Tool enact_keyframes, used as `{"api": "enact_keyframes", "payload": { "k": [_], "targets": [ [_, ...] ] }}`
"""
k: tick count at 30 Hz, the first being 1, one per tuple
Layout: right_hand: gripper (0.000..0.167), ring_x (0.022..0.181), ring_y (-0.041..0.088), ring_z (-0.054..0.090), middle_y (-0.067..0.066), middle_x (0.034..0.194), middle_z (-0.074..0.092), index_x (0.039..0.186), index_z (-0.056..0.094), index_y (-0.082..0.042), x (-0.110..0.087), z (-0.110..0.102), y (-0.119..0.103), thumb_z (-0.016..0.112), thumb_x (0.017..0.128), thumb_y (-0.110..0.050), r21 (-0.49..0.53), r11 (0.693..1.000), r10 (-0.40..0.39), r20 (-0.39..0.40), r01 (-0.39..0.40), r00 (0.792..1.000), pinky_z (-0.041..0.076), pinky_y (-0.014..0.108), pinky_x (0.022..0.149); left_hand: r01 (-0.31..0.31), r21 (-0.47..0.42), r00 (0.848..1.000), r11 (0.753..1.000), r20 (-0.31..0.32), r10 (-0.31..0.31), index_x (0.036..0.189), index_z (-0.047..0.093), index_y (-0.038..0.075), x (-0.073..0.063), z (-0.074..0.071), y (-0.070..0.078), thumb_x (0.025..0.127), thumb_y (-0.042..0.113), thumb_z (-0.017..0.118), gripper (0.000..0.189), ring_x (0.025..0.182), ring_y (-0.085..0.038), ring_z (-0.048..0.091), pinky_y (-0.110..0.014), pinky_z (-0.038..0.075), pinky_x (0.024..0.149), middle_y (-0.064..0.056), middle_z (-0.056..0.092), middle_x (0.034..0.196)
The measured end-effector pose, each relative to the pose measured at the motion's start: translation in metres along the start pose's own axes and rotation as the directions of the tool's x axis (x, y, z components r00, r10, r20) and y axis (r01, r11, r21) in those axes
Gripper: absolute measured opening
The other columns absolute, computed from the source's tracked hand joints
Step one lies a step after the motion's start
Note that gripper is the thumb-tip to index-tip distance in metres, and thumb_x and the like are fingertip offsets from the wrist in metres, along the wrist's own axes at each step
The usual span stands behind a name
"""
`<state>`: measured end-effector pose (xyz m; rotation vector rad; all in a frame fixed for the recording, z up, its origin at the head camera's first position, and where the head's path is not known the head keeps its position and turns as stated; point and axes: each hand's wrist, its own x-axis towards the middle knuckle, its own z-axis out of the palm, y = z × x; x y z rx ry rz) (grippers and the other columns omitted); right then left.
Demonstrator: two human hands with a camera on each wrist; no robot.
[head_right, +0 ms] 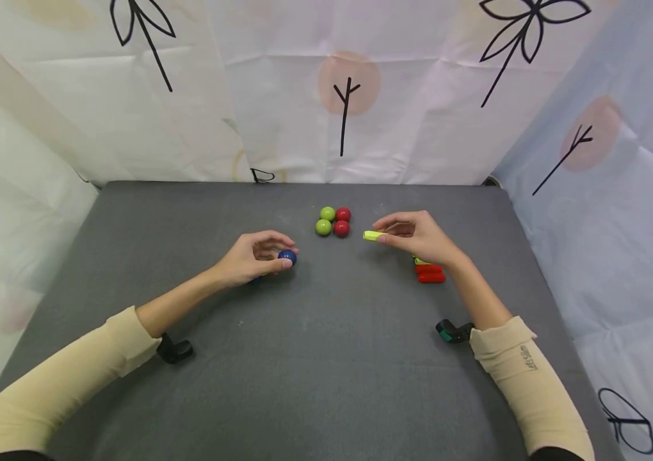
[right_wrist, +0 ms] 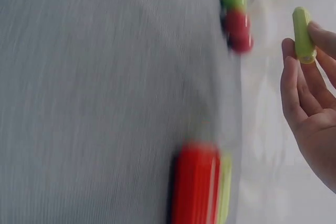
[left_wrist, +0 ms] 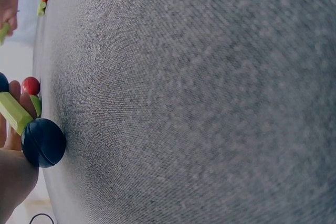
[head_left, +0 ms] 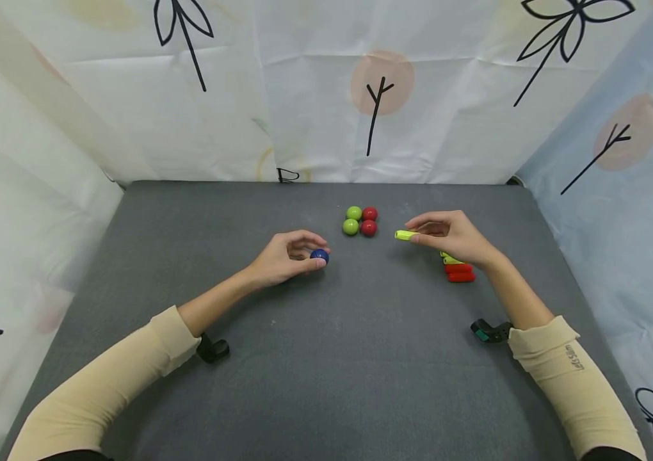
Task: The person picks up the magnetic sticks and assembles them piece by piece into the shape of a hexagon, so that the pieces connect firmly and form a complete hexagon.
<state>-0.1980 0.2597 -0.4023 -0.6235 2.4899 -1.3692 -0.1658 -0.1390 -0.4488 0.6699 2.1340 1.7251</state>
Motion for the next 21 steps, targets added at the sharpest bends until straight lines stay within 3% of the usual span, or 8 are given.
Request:
{"api": "enact_keyframes", "payload": {
  "k": [6, 14, 21],
  "targets": [
    [0.027, 0.1, 0.027, 0.078, 0.022, 0.121, 0.076, 0.126, 0.077, 0.0, 0.014, 0.029, -0.022, 0.077, 0.099, -0.001, 0.088, 0.991, -0.112, 0.106, 0.103, 0.988, 0.061, 0.02, 0.086, -0.001, 0.035, 1.0, 0.999, -0.008, 0.001, 0.138, 0.064, -0.006, 0.002, 0.0, 0.0, 0.098, 0.005, 0.08, 0.044, 0.111, -0.013, 0.078, -0.025, 0.062, 0.086, -0.019, 0.077, 0.132],
    [0.027, 0.101, 0.012, 0.078, 0.02, 0.123, 0.077, 0.124, 0.077, 0.0, 0.03, 0.067, -0.038, 0.079, 0.098, -0.003, 0.159, 0.977, -0.167, 0.165, 0.141, 0.972, 0.063, 0.023, 0.09, -0.016, 0.063, 1.0, 0.998, -0.009, 0.016, 0.138, 0.064, -0.005, 0.002, 0.004, 0.003, 0.097, 0.006, 0.081, 0.045, 0.12, -0.024, 0.077, -0.026, 0.061, 0.096, -0.018, 0.077, 0.132],
    [0.027, 0.103, 0.023, 0.08, 0.022, 0.121, 0.078, 0.124, 0.077, 0.004, 0.037, 0.09, -0.045, 0.079, 0.097, -0.001, 0.121, 0.977, -0.194, 0.183, 0.173, 0.964, 0.065, 0.03, 0.094, -0.016, 0.068, 1.0, 0.998, -0.007, 0.016, 0.138, 0.064, -0.006, 0.001, 0.007, 0.004, 0.097, 0.004, 0.08, 0.045, 0.115, -0.017, 0.077, -0.025, 0.061, 0.094, -0.02, 0.076, 0.131]
  ]
}}
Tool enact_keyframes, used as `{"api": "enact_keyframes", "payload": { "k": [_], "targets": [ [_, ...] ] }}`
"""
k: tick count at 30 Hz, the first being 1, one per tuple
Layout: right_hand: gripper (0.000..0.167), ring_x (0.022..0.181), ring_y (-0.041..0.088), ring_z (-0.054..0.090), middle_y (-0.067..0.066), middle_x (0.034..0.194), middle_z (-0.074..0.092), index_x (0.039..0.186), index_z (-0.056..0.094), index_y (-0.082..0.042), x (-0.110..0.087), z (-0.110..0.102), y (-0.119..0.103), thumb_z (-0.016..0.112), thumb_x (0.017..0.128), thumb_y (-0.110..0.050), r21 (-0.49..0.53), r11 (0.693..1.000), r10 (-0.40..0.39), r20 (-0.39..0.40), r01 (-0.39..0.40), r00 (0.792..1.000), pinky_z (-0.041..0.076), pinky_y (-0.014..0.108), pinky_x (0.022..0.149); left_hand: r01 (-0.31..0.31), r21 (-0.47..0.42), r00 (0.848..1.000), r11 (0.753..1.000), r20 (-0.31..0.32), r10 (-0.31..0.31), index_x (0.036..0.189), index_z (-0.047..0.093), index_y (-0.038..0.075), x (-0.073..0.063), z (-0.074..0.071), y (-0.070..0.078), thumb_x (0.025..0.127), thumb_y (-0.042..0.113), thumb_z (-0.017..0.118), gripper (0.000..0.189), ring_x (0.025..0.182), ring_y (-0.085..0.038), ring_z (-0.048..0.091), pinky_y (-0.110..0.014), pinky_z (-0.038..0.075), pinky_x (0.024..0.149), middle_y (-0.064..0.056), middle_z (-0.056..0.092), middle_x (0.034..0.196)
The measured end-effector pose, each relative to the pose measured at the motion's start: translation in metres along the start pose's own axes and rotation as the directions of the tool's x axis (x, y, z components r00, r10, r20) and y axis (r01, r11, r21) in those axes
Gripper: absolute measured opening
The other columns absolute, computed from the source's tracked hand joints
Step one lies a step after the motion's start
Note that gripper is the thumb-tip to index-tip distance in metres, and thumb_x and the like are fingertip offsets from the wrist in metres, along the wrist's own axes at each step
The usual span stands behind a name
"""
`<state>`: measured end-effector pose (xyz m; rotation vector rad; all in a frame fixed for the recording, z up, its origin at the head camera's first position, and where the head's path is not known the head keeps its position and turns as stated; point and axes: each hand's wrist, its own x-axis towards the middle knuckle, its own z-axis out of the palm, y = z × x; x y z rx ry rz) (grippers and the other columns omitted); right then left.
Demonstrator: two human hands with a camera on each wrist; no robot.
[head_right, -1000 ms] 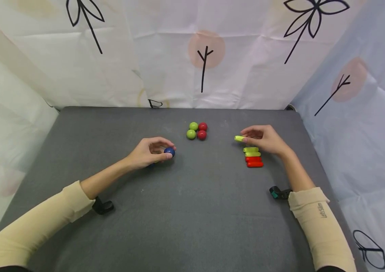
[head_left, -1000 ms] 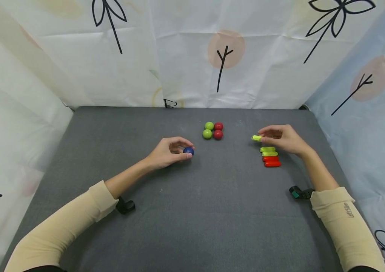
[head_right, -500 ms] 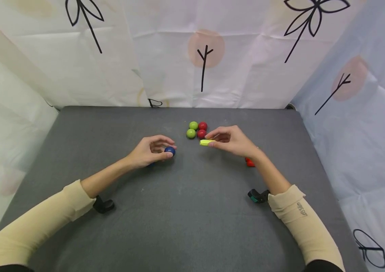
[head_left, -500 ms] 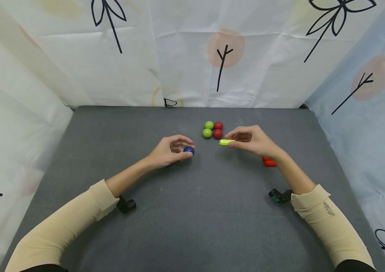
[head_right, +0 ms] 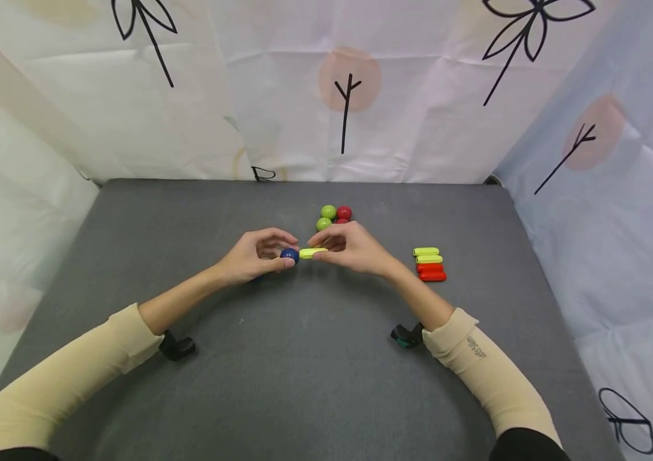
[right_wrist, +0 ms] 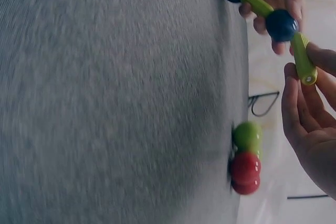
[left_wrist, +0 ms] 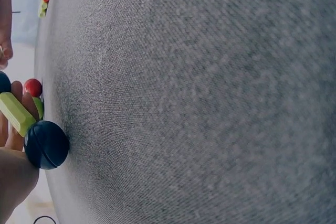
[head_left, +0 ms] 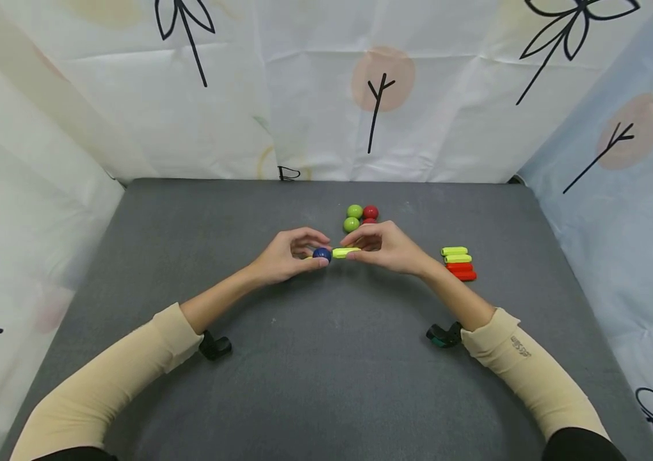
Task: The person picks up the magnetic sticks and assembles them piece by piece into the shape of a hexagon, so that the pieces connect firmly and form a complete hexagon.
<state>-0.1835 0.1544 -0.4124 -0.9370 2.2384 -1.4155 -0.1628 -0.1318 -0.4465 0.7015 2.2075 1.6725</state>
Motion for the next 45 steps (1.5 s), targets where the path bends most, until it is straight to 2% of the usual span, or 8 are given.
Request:
{"api": "enact_keyframes", "payload": {
  "k": [10, 16, 19, 26, 30, 33, 39, 45],
  "targets": [
    [0.03, 0.097, 0.028, 0.079, 0.018, 0.113, 0.081, 0.122, 0.077, 0.006, 0.002, 0.012, -0.007, 0.083, 0.095, -0.004, -0.12, 0.993, -0.012, -0.049, 0.006, 0.999, 0.063, 0.026, 0.088, 0.011, 0.0, 1.0, 1.0, -0.002, -0.011, 0.138, 0.064, -0.005, 0.0, 0.001, 0.0, 0.097, 0.003, 0.081, 0.045, 0.114, -0.018, 0.076, -0.023, 0.06, 0.091, -0.021, 0.075, 0.13],
    [0.029, 0.097, 0.028, 0.079, 0.017, 0.113, 0.081, 0.123, 0.077, 0.004, 0.002, 0.013, -0.009, 0.083, 0.096, -0.006, -0.108, 0.994, -0.017, -0.047, 0.012, 0.999, 0.064, 0.029, 0.088, 0.017, 0.037, 1.0, 0.999, -0.017, -0.016, 0.135, 0.067, 0.0, 0.003, 0.007, 0.003, 0.095, 0.007, 0.083, 0.043, 0.097, -0.013, 0.076, -0.022, 0.058, 0.082, -0.018, 0.076, 0.12],
    [0.03, 0.098, 0.028, 0.08, 0.018, 0.114, 0.081, 0.124, 0.076, 0.004, 0.003, 0.012, -0.009, 0.082, 0.096, -0.006, -0.085, 0.996, -0.027, -0.04, 0.023, 0.999, 0.065, 0.032, 0.09, 0.024, 0.066, 0.999, 0.998, -0.026, -0.022, 0.134, 0.067, 0.0, 0.003, 0.009, 0.005, 0.095, 0.009, 0.084, 0.043, 0.093, -0.014, 0.073, -0.02, 0.057, 0.083, -0.016, 0.075, 0.114],
    [0.031, 0.097, 0.016, 0.078, 0.025, 0.116, 0.078, 0.125, 0.075, 0.007, 0.001, -0.003, -0.008, 0.081, 0.095, 0.0, 0.005, 1.0, -0.003, -0.082, 0.004, 0.997, 0.064, 0.028, 0.091, 0.02, 0.081, 0.999, 0.997, -0.035, -0.017, 0.136, 0.065, -0.005, 0.004, 0.008, 0.006, 0.096, 0.008, 0.083, 0.045, 0.095, -0.013, 0.073, -0.019, 0.058, 0.086, -0.016, 0.077, 0.114],
    [0.033, 0.097, 0.01, 0.076, 0.029, 0.118, 0.077, 0.126, 0.073, 0.009, 0.002, -0.015, -0.003, 0.08, 0.095, 0.001, 0.013, 1.0, 0.002, -0.105, 0.0, 0.994, 0.062, 0.023, 0.089, 0.023, 0.078, 0.999, 0.997, -0.027, -0.021, 0.137, 0.065, -0.004, 0.004, 0.006, 0.007, 0.097, 0.007, 0.082, 0.045, 0.093, -0.012, 0.073, -0.022, 0.059, 0.079, -0.019, 0.079, 0.119],
    [0.034, 0.098, 0.009, 0.075, 0.03, 0.118, 0.076, 0.126, 0.071, 0.011, 0.005, -0.023, 0.004, 0.08, 0.095, 0.0, 0.018, 1.0, 0.02, -0.129, -0.018, 0.991, 0.061, 0.021, 0.088, 0.033, 0.071, 0.999, 0.997, -0.023, -0.031, 0.138, 0.065, -0.004, 0.004, 0.005, 0.008, 0.098, 0.007, 0.08, 0.044, 0.087, -0.015, 0.072, -0.026, 0.06, 0.07, -0.02, 0.078, 0.121],
    [0.038, 0.103, 0.012, 0.073, 0.029, 0.127, 0.074, 0.13, 0.07, 0.01, 0.013, -0.039, 0.017, 0.08, 0.096, 0.0, 0.038, 0.996, 0.085, -0.163, -0.08, 0.983, 0.06, 0.02, 0.091, 0.034, 0.074, 0.999, 0.997, -0.017, -0.032, 0.139, 0.063, -0.005, 0.004, 0.005, 0.009, 0.1, 0.007, 0.077, 0.043, 0.089, -0.017, 0.07, -0.031, 0.062, 0.068, -0.022, 0.075, 0.123],
    [0.043, 0.095, 0.015, 0.076, 0.023, 0.138, 0.073, 0.137, 0.071, 0.002, 0.025, -0.047, 0.025, 0.083, 0.096, -0.007, -0.03, 0.988, 0.148, -0.122, -0.153, 0.981, 0.058, 0.021, 0.076, 0.038, 0.076, 0.999, 0.996, -0.015, -0.037, 0.14, 0.063, -0.005, 0.004, 0.005, 0.009, 0.101, 0.008, 0.077, 0.043, 0.091, -0.017, 0.071, -0.034, 0.063, 0.068, -0.021, 0.075, 0.124]
  ]
}}
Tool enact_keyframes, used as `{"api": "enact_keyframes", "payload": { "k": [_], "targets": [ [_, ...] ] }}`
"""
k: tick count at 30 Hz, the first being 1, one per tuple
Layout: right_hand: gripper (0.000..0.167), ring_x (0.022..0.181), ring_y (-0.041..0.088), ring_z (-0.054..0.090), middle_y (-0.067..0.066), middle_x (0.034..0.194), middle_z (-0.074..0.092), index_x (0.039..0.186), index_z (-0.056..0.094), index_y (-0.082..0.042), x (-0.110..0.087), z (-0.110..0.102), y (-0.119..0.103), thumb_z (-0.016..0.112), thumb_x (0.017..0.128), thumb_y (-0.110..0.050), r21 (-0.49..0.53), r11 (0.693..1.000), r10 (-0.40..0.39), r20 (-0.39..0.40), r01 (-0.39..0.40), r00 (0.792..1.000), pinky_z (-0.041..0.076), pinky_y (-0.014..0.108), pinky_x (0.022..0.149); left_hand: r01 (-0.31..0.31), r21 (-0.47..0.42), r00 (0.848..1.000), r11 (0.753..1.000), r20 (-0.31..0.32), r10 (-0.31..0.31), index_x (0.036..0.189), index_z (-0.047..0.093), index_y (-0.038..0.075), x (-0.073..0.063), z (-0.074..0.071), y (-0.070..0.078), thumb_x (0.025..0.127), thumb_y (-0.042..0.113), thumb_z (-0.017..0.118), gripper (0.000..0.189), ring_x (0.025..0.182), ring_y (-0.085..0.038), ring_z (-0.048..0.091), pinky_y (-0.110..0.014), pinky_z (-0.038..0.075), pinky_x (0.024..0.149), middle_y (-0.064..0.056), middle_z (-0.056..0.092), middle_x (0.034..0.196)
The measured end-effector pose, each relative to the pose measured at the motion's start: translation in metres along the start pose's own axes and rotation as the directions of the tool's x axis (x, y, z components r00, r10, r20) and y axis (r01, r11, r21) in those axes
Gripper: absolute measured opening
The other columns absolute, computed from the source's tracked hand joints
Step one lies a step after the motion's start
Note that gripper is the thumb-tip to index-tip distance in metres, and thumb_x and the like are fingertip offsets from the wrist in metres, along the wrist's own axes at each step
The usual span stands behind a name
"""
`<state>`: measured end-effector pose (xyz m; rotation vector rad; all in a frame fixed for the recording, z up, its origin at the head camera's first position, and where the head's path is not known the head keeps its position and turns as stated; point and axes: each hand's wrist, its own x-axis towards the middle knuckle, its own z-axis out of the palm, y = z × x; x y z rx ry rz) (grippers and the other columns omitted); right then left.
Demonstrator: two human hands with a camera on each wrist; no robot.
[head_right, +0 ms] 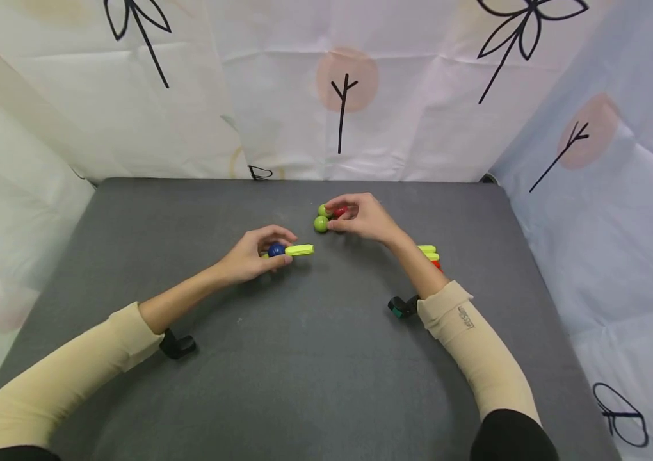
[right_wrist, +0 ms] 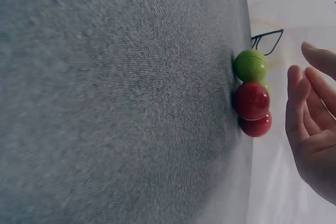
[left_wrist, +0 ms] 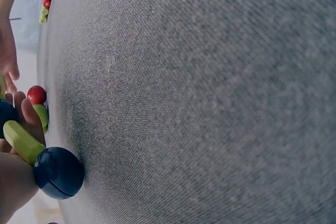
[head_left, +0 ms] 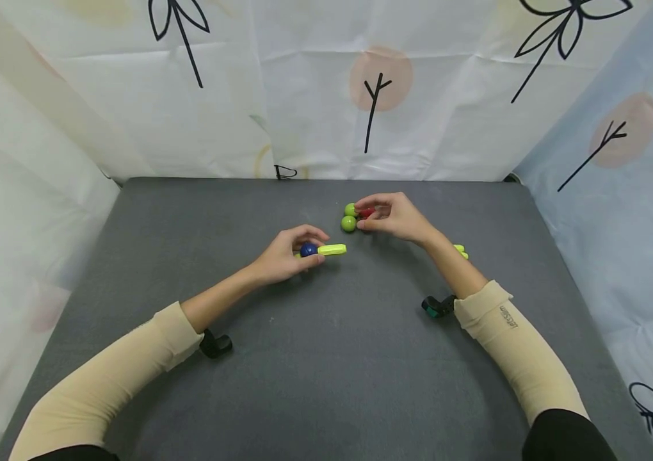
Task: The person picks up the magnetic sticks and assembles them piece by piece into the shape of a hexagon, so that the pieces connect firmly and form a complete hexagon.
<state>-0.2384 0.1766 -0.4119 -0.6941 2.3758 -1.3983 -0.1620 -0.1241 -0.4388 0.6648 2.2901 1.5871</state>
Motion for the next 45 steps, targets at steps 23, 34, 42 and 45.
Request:
{"api": "enact_keyframes", "payload": {
  "k": [23, 34, 42, 45],
  "targets": [
    [0.042, 0.061, 0.013, 0.063, 0.02, 0.135, 0.075, 0.133, 0.075, -0.002, 0.01, 0.023, 0.003, 0.086, 0.092, -0.005, -0.221, 0.975, 0.026, 0.043, -0.016, 0.999, 0.053, 0.024, 0.061, -0.002, 0.022, 1.0, 1.0, -0.018, 0.002, 0.136, 0.065, -0.004, 0.003, 0.0, -0.001, 0.098, 0.013, 0.082, 0.045, 0.088, -0.014, 0.067, -0.024, 0.053, 0.077, -0.015, 0.077, 0.112],
    [0.041, 0.055, 0.014, 0.064, 0.016, 0.114, 0.077, 0.13, 0.077, -0.007, 0.001, 0.03, 0.004, 0.088, 0.091, -0.008, -0.27, 0.963, 0.007, 0.044, 0.005, 0.999, 0.054, 0.026, 0.059, -0.004, 0.02, 1.0, 1.0, -0.006, 0.004, 0.137, 0.065, -0.003, 0.003, 0.0, 0.0, 0.099, 0.014, 0.081, 0.045, 0.087, -0.016, 0.066, -0.024, 0.053, 0.075, -0.013, 0.078, 0.112],
    [0.039, 0.043, 0.015, 0.053, 0.024, 0.074, 0.07, 0.13, 0.076, -0.008, -0.013, 0.027, -0.003, 0.088, 0.093, -0.013, -0.102, 0.994, -0.023, 0.069, 0.03, 0.997, 0.041, 0.025, 0.047, -0.001, -0.027, 1.0, 1.0, 0.001, 0.001, 0.138, 0.063, -0.006, 0.002, -0.003, 0.001, 0.099, 0.011, 0.081, 0.046, 0.077, -0.022, 0.07, -0.027, 0.06, 0.067, -0.017, 0.081, 0.118],
    [0.039, 0.04, 0.012, 0.046, 0.028, 0.068, 0.066, 0.131, 0.076, -0.007, -0.019, 0.024, -0.008, 0.087, 0.093, -0.011, -0.016, 0.999, -0.028, 0.087, 0.03, 0.996, 0.036, 0.024, 0.046, -0.009, -0.032, 1.0, 0.999, 0.001, 0.009, 0.138, 0.062, -0.006, 0.002, -0.003, 0.001, 0.099, 0.01, 0.08, 0.046, 0.075, -0.021, 0.07, -0.028, 0.06, 0.067, -0.018, 0.081, 0.118]
  ]
}}
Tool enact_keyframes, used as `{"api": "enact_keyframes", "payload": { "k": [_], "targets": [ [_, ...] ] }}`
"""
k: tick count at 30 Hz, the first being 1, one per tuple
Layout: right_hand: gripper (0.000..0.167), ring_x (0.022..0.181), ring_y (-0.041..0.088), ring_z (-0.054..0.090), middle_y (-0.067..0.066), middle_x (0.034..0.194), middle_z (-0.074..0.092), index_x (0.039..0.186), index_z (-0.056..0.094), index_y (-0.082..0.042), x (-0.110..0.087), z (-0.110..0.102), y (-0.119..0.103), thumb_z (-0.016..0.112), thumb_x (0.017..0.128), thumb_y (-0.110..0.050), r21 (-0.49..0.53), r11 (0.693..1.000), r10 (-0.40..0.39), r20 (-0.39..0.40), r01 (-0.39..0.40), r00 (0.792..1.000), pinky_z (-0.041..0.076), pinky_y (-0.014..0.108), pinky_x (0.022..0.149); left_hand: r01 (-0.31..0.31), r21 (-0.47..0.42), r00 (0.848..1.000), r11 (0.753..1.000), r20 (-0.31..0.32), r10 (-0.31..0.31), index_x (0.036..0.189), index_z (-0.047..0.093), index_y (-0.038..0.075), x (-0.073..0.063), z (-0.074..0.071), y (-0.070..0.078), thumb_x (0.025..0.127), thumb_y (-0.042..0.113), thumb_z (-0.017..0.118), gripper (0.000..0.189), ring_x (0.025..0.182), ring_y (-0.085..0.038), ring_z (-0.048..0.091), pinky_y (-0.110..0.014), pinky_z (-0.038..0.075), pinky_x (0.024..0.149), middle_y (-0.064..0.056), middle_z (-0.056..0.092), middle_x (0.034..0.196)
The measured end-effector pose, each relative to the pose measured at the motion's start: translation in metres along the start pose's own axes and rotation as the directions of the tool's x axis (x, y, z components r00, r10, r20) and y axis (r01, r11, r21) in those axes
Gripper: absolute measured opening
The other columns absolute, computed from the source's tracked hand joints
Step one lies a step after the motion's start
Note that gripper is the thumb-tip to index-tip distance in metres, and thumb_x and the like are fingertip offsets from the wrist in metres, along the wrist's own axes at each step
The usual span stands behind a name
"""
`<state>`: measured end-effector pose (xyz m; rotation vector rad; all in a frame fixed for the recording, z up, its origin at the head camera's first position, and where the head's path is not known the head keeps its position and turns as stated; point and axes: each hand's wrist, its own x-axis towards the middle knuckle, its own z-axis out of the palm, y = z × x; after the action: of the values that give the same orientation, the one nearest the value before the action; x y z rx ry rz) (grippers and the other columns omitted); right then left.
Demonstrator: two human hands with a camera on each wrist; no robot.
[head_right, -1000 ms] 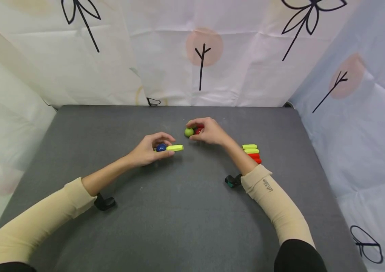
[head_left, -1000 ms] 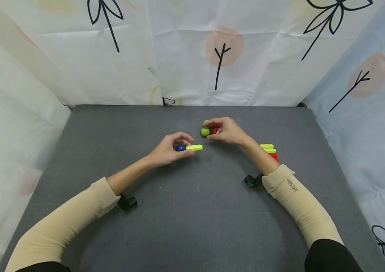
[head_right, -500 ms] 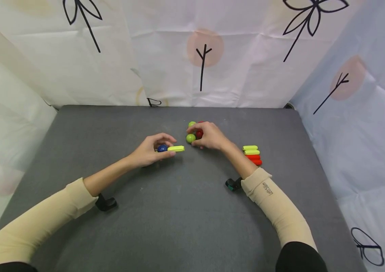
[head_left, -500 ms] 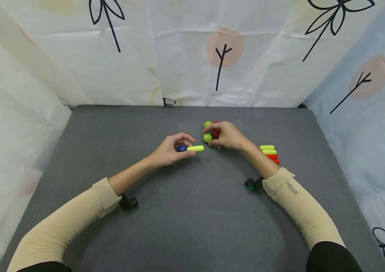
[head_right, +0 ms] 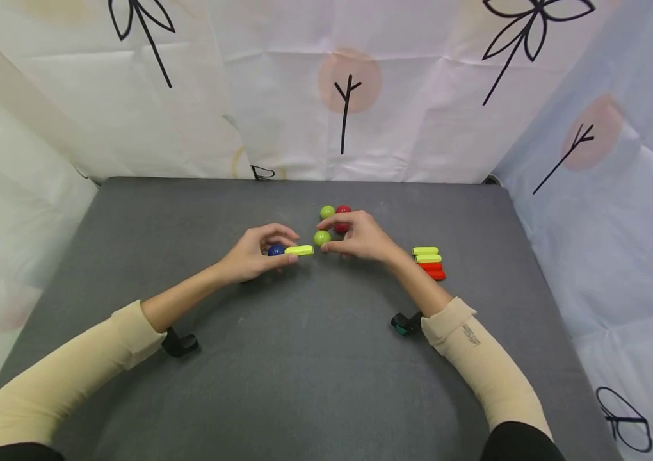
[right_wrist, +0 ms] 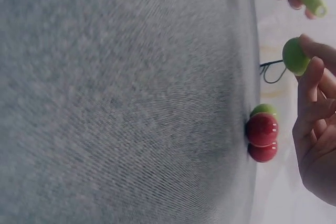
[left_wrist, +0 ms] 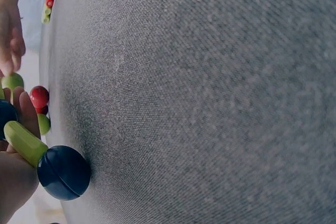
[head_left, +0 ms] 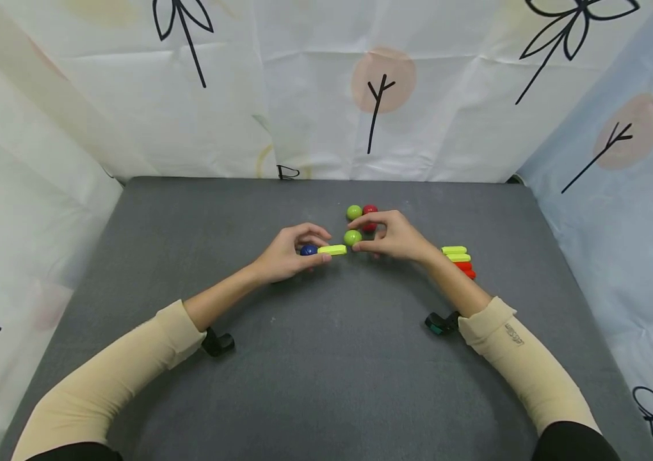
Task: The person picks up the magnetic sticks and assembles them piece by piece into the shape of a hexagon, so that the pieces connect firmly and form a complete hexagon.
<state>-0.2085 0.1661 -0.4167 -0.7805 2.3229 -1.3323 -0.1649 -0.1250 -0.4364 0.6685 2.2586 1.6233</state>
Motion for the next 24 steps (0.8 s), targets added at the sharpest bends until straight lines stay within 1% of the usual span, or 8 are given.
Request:
{"api": "enact_keyframes", "payload": {
  "k": [2, 8, 12, 14, 16, 18, 22, 24],
  "targets": [
    [0.039, 0.04, 0.011, 0.043, 0.028, 0.067, 0.064, 0.131, 0.075, -0.005, -0.004, -0.002, -0.002, 0.086, 0.094, -0.009, 0.038, 0.999, -0.008, 0.011, 0.008, 1.0, 0.033, 0.025, 0.045, -0.003, -0.003, 1.0, 1.0, -0.002, 0.003, 0.138, 0.062, -0.007, 0.0, 0.0, 0.001, 0.099, 0.01, 0.08, 0.046, 0.075, -0.018, 0.07, -0.028, 0.06, 0.067, -0.018, 0.081, 0.118],
    [0.036, 0.043, 0.009, 0.04, 0.008, 0.079, 0.073, 0.129, 0.076, -0.007, -0.016, -0.002, -0.006, 0.085, 0.094, -0.008, 0.093, 0.995, -0.021, 0.027, 0.018, 0.999, 0.032, 0.025, 0.047, -0.001, -0.001, 1.0, 1.0, -0.009, 0.001, 0.138, 0.062, -0.007, 0.001, 0.0, 0.001, 0.1, 0.01, 0.079, 0.046, 0.074, -0.015, 0.069, -0.027, 0.06, 0.067, -0.018, 0.081, 0.118],
    [0.036, 0.044, 0.011, 0.041, 0.02, 0.071, 0.067, 0.13, 0.076, -0.006, -0.021, 0.002, -0.009, 0.083, 0.095, -0.007, 0.114, 0.993, -0.043, 0.036, 0.038, 0.998, 0.033, 0.026, 0.047, -0.005, 0.011, 1.0, 1.0, -0.006, 0.005, 0.138, 0.063, -0.007, 0.001, 0.001, 0.001, 0.1, 0.01, 0.08, 0.045, 0.074, -0.015, 0.068, -0.027, 0.059, 0.066, -0.018, 0.081, 0.117],
    [0.035, 0.044, 0.017, 0.046, 0.028, 0.07, 0.065, 0.13, 0.075, -0.006, -0.022, 0.004, -0.01, 0.082, 0.095, -0.006, 0.121, 0.991, -0.054, 0.036, 0.05, 0.998, 0.034, 0.026, 0.047, -0.01, 0.016, 1.0, 1.0, -0.002, 0.01, 0.137, 0.062, -0.007, 0.0, 0.0, 0.0, 0.099, 0.009, 0.08, 0.045, 0.075, -0.014, 0.068, -0.027, 0.059, 0.067, -0.019, 0.081, 0.117],
    [0.035, 0.048, 0.022, 0.052, 0.027, 0.081, 0.072, 0.129, 0.076, -0.005, -0.022, 0.005, -0.011, 0.083, 0.095, -0.005, 0.122, 0.991, -0.064, 0.03, 0.06, 0.998, 0.037, 0.027, 0.048, -0.012, 0.018, 1.0, 1.0, -0.001, 0.012, 0.137, 0.062, -0.007, 0.0, 0.001, 0.0, 0.099, 0.008, 0.08, 0.045, 0.074, -0.014, 0.067, -0.027, 0.059, 0.066, -0.019, 0.081, 0.117],
    [0.035, 0.059, 0.023, 0.065, 0.023, 0.098, 0.078, 0.129, 0.076, -0.005, -0.022, 0.007, -0.013, 0.083, 0.094, -0.004, 0.114, 0.991, -0.073, 0.024, 0.07, 0.997, 0.046, 0.026, 0.053, -0.017, 0.026, 1.0, 1.0, 0.001, 0.017, 0.137, 0.063, -0.007, 0.0, 0.001, 0.001, 0.098, 0.008, 0.08, 0.045, 0.077, -0.014, 0.069, -0.026, 0.059, 0.068, -0.019, 0.081, 0.117],
    [0.036, 0.092, 0.02, 0.08, 0.018, 0.127, 0.077, 0.129, 0.076, -0.002, -0.02, 0.012, -0.015, 0.083, 0.094, -0.002, 0.112, 0.991, -0.073, 0.012, 0.071, 0.997, 0.063, 0.027, 0.076, -0.048, 0.06, 0.999, 0.997, 0.012, 0.047, 0.136, 0.063, -0.006, 0.003, 0.003, 0.002, 0.098, 0.01, 0.081, 0.045, 0.099, -0.022, 0.078, -0.027, 0.06, 0.083, -0.017, 0.081, 0.119],
    [0.036, 0.101, 0.021, 0.081, 0.021, 0.13, 0.076, 0.129, 0.075, 0.0, -0.02, 0.014, -0.017, 0.083, 0.094, 0.0, 0.121, 0.99, -0.069, 0.005, 0.068, 0.998, 0.066, 0.029, 0.085, -0.066, 0.086, 0.998, 0.994, 0.015, 0.065, 0.136, 0.064, -0.004, 0.005, 0.005, 0.002, 0.098, 0.012, 0.082, 0.045, 0.11, -0.023, 0.078, -0.03, 0.058, 0.091, -0.014, 0.082, 0.119]
  ]
}}
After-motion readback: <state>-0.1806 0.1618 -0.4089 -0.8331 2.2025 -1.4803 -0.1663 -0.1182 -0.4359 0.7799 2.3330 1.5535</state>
